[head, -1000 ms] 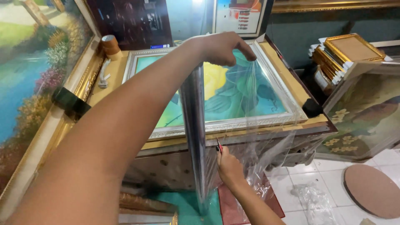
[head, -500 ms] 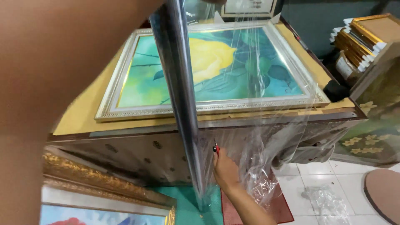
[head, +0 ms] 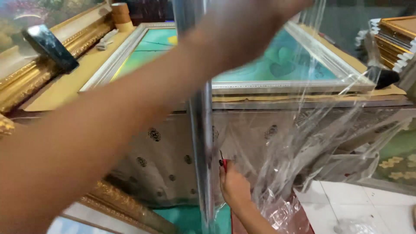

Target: The person wraps a framed painting in clear plastic film, using a utility knife to cut the film and a stapler to secure it to the back of the frame.

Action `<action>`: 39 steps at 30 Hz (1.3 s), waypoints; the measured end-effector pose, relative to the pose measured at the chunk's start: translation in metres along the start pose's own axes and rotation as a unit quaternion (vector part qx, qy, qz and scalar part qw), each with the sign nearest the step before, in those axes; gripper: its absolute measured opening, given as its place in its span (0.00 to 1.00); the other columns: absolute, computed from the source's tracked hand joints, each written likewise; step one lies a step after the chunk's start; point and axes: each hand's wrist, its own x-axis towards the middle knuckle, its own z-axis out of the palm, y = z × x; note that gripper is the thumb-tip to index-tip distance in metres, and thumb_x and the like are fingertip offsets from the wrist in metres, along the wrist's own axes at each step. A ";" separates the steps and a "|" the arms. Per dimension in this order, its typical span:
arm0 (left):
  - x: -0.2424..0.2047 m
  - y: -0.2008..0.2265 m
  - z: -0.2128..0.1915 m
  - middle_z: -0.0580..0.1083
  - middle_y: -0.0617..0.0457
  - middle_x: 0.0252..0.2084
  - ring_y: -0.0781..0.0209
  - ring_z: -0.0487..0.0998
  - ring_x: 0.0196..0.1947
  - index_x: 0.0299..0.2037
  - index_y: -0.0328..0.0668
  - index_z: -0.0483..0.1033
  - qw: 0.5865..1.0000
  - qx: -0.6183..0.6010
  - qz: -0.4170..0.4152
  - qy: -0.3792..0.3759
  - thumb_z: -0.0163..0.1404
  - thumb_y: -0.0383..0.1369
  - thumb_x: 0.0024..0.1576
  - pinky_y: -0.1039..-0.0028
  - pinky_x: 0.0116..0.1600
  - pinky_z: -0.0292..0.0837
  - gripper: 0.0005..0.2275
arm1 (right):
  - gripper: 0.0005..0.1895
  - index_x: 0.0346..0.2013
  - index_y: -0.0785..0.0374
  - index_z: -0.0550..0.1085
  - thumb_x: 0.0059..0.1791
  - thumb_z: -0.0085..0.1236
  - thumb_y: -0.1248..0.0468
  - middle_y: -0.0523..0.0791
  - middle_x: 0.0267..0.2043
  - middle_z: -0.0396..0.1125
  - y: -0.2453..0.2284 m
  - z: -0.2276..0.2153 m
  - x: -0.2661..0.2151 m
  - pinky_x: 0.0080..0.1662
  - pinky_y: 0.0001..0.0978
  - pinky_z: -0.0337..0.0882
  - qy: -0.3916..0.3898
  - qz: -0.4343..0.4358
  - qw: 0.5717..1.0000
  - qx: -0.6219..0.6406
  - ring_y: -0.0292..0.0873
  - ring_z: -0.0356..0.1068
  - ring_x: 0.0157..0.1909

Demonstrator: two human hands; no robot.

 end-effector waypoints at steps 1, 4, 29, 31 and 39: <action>-0.020 0.026 0.009 0.66 0.41 0.40 0.46 0.65 0.43 0.46 0.41 0.64 0.999 0.026 0.007 0.022 0.45 0.19 0.41 0.65 0.17 0.72 0.20 | 0.19 0.47 0.52 0.58 0.47 0.27 0.48 0.53 0.30 0.67 0.000 -0.001 0.001 0.37 0.54 0.61 -0.014 0.007 1.000 -0.008 0.63 0.65 0.35; -0.086 0.075 0.067 0.71 0.47 0.32 0.51 0.71 0.34 0.39 0.45 0.67 0.976 0.001 -0.052 -0.209 0.43 0.30 0.46 0.65 0.32 0.66 0.10 | 0.15 0.43 0.45 0.59 0.46 0.30 0.47 0.54 0.31 0.67 -0.002 -0.003 0.006 0.41 0.49 0.62 -0.008 0.030 0.999 0.018 0.61 0.65 0.39; -0.064 0.046 0.091 0.70 0.58 0.51 0.61 0.68 0.52 0.45 0.49 0.73 0.836 -0.407 -0.222 -0.292 0.37 0.20 0.41 0.73 0.53 0.65 0.22 | 0.09 0.31 0.49 0.67 0.46 0.38 0.54 0.33 0.24 0.71 0.045 -0.123 0.013 0.31 0.23 0.66 -0.048 -0.145 0.982 -0.106 0.33 0.66 0.19; -0.062 0.048 0.085 0.67 0.55 0.55 0.63 0.69 0.48 0.42 0.50 0.75 0.826 -0.402 -0.235 -0.316 0.32 0.21 0.38 0.80 0.35 0.65 0.25 | 0.13 0.22 0.56 0.61 0.47 0.38 0.53 0.41 0.23 0.72 0.038 -0.106 0.037 0.33 0.31 0.67 0.052 -0.198 0.979 0.016 0.41 0.70 0.18; -0.065 0.055 0.076 0.70 0.54 0.51 0.56 0.65 0.54 0.43 0.49 0.75 0.809 -0.430 -0.266 -0.299 0.33 0.29 0.44 0.69 0.59 0.54 0.20 | 0.12 0.38 0.59 0.60 0.48 0.30 0.57 0.52 0.26 0.68 -0.040 -0.093 0.018 0.32 0.42 0.67 0.138 -0.193 0.967 0.091 0.51 0.68 0.27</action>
